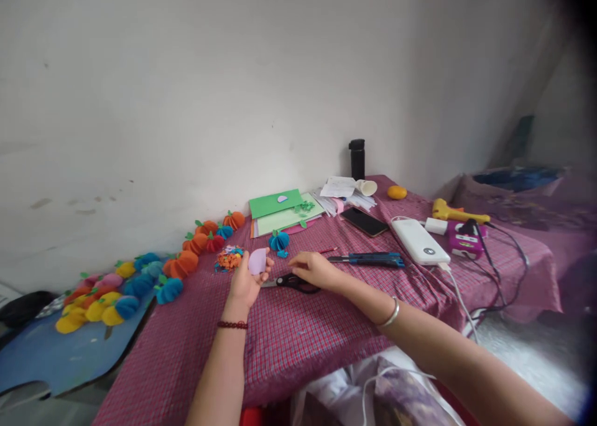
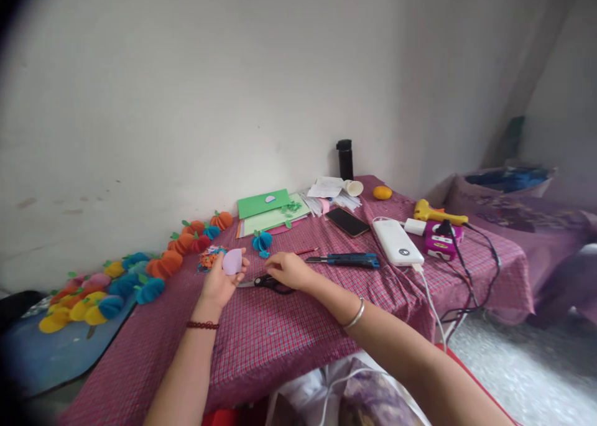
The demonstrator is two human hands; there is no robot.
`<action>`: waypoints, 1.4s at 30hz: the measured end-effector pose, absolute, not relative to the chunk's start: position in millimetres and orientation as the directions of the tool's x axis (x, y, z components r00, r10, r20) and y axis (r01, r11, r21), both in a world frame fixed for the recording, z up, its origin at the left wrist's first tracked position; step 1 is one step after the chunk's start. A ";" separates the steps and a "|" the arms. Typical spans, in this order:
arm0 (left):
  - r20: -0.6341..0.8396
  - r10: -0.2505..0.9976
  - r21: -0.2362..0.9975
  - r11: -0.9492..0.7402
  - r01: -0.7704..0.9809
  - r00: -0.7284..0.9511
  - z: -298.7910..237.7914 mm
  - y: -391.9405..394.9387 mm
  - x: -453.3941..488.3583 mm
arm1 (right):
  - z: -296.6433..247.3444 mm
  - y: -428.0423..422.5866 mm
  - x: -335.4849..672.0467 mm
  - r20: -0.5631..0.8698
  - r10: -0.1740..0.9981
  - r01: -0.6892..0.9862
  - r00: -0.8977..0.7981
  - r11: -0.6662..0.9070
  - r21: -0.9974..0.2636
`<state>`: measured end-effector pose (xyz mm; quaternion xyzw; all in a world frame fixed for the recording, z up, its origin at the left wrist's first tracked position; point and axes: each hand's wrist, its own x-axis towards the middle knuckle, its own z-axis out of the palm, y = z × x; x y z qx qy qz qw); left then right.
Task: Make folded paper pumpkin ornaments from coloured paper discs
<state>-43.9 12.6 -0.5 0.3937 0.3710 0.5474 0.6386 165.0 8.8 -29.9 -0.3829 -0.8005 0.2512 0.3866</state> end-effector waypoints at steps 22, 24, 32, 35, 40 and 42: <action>-0.044 0.985 0.958 0.089 -0.271 0.170 -15.9 12.7 -30.5 | -33.4 39.6 106.0 0.362 0.924 0.155 -0.124 0.378 -0.913; -0.053 0.990 0.963 0.086 -0.257 0.132 -15.5 12.1 -28.5 | -33.5 38.2 104.7 0.403 0.910 0.200 -0.092 0.414 -0.888; 0.038 0.998 0.927 -0.016 -0.374 0.053 -14.4 14.0 -27.4 | -22.3 25.1 126.1 0.399 0.879 0.323 -0.261 0.469 -0.822; 0.051 0.999 0.895 -0.042 -0.443 0.009 -12.3 15.9 -33.0 | -24.1 10.7 158.4 0.341 0.837 0.576 -0.427 0.543 -0.611; 0.014 0.999 0.883 -0.027 -0.468 -0.030 -10.9 18.7 -45.1 | -25.7 -9.0 189.3 0.209 0.759 0.700 -0.616 0.650 -0.296; 0.003 0.999 0.903 -0.024 -0.430 -0.049 -11.1 18.8 -48.3 | -23.1 -11.3 185.3 0.186 0.757 0.723 -0.626 0.653 -0.227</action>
